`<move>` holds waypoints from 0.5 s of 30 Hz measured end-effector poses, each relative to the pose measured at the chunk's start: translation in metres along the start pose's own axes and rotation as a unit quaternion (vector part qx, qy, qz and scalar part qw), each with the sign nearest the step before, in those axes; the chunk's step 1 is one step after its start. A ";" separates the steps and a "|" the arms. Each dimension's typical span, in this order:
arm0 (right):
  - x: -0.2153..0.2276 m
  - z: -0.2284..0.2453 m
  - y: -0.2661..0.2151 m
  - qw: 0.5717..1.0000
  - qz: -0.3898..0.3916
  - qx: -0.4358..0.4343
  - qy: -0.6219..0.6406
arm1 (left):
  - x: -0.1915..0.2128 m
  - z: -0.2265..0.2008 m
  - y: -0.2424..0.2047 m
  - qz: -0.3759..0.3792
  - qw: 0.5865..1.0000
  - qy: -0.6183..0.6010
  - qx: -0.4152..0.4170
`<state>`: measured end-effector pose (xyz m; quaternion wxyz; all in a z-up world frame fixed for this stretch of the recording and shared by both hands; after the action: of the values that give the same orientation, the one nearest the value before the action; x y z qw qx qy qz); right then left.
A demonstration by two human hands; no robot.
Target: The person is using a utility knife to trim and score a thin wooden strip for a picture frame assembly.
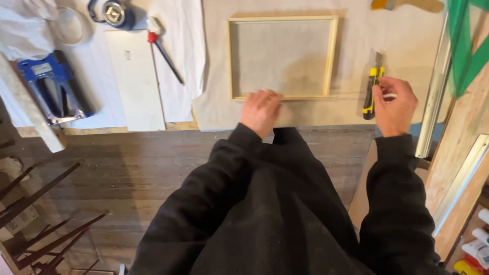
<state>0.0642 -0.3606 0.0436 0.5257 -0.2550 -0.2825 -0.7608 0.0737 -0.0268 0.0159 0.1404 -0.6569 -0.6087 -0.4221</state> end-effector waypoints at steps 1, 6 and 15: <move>0.004 -0.011 -0.003 1.000 -0.001 -0.003 -0.002 | -0.011 -0.014 0.002 0.003 1.000 -0.002 -0.001; 0.003 -0.047 0.001 0.994 0.051 -0.089 -0.036 | -0.089 -0.045 0.004 0.051 0.998 0.022 -0.041; -0.033 -0.143 -0.016 0.993 0.021 -0.032 -0.112 | -0.138 -0.042 0.005 -0.004 0.998 0.027 -0.064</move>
<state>0.0468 -0.4342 -0.0826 0.4985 -0.3610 -0.3094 -0.7249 0.0757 -0.1513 -0.0575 0.1129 -0.6507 -0.5787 -0.4785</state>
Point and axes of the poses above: each hand's wrist, its own y-axis towards the middle knuckle, its own x-axis out of the back of the hand, z = x × y, the point moved 8 cm from there along y, towards the middle knuckle, and after that the axes turned 10 degrees about -z, right-handed, at the moved point
